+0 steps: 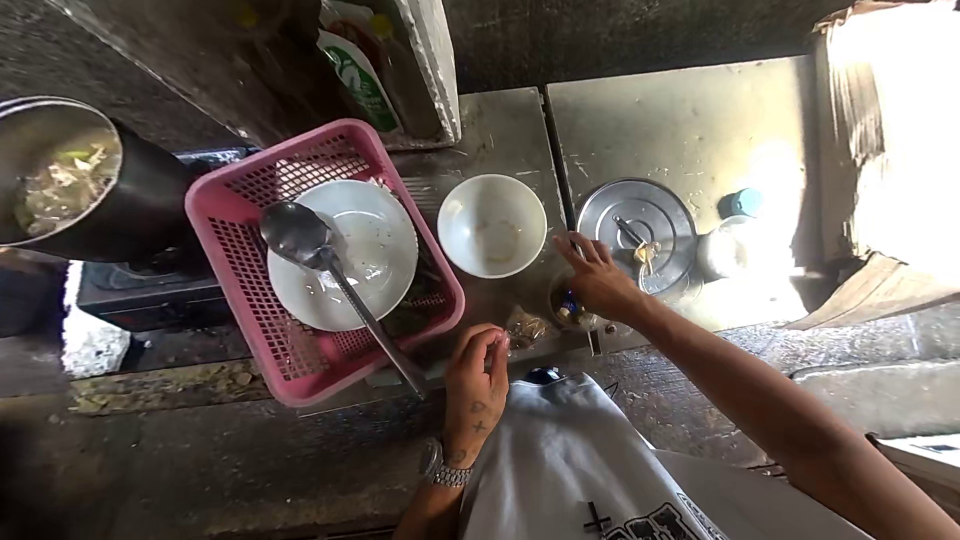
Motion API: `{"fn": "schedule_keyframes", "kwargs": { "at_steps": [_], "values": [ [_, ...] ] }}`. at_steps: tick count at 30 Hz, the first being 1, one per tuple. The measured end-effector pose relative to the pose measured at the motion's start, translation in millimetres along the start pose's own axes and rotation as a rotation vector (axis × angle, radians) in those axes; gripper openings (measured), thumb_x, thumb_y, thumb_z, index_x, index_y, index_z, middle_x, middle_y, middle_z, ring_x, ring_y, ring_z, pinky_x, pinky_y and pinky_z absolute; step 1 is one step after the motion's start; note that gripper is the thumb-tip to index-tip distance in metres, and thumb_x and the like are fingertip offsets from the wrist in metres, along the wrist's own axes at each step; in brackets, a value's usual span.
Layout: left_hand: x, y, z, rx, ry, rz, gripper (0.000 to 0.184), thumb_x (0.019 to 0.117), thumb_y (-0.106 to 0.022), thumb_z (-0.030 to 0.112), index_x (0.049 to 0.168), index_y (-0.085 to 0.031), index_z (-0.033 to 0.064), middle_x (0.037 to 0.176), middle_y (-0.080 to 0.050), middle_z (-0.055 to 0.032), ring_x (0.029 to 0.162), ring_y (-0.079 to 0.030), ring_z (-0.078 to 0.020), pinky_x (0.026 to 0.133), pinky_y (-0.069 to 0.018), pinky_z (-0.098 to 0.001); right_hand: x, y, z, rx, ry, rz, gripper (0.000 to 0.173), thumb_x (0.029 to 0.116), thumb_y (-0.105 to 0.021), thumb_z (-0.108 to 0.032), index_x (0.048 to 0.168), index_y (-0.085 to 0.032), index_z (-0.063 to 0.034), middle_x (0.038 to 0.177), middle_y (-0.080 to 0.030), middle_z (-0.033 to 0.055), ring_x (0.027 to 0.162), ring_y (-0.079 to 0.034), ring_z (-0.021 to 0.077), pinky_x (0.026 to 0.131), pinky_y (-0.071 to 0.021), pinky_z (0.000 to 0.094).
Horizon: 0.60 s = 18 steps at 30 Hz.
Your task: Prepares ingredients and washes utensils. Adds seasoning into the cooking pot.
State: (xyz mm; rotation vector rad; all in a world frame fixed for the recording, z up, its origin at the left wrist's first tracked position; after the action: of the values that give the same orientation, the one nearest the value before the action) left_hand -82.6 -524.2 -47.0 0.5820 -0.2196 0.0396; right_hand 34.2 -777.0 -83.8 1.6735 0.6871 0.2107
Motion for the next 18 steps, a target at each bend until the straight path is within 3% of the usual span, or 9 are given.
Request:
{"fn": "schedule_keyframes", "kwargs": {
  "at_steps": [4, 7, 13, 18],
  "values": [
    [0.1, -0.4, -0.8, 0.003, -0.012, -0.015, 0.016, 0.0995, -0.063, 0.012, 0.105, -0.071, -0.0015, 0.113, -0.068, -0.0102, 0.096, -0.069, -0.0104, 0.081, -0.0615, -0.0255, 3.0, -3.2, 1.8, -0.038, 0.035, -0.023, 0.019, 0.0875, -0.074, -0.01, 0.104, -0.08, -0.0176, 0.171, -0.023, 0.0109, 0.158, -0.01, 0.0411, 0.123, -0.0164, 0.0652],
    [0.1, 0.0, -0.2, 0.004, -0.011, -0.014, 0.016, 0.0995, -0.062, 0.011, 0.104, -0.071, -0.0016, 0.112, -0.068, -0.0102, 0.094, -0.069, -0.0097, 0.08, -0.0614, -0.0244, 3.6, -3.2, 2.3, -0.096, 0.077, -0.039, 0.022, 0.0864, -0.076, -0.01, 0.108, -0.077, -0.0141, 0.17, -0.025, 0.0126, 0.158, -0.012, 0.0414, 0.122, -0.0171, 0.0679],
    [-1.8, 1.4, 1.7, -0.001, -0.022, 0.004, 0.017, 0.0992, -0.063, 0.012, 0.103, -0.071, -0.0021, 0.11, -0.068, -0.0107, 0.096, -0.069, -0.009, 0.081, -0.0612, -0.0227, 5.8, 8.8, -0.1, -0.237, 0.147, -0.143, 0.022, 0.0942, -0.066, -0.01, 0.114, -0.073, -0.0049, 0.171, -0.02, 0.0138, 0.158, -0.011, 0.0398, 0.124, -0.0142, 0.0625],
    [-6.1, 1.5, 3.1, -0.008, -0.003, 0.019, 0.017, 0.0997, -0.063, 0.013, 0.103, -0.071, -0.0018, 0.11, -0.069, -0.0103, 0.096, -0.069, -0.0083, 0.081, -0.0612, -0.0224, 5.6, 17.7, 4.6, -0.197, 0.112, -0.19, 0.025, 0.0934, -0.071, -0.022, 0.112, -0.074, -0.0046, 0.172, -0.015, 0.0137, 0.159, -0.007, 0.0393, 0.124, -0.0111, 0.0626]
  ]
}}
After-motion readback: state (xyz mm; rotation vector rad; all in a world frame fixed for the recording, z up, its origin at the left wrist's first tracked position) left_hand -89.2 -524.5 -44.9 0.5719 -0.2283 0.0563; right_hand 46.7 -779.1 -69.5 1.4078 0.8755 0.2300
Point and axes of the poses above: each hand's wrist, its own x-axis towards the middle knuckle, its own y-axis out of the back of the hand, z = x × y, the point moved 1 cm from there along x, towards the middle knuckle
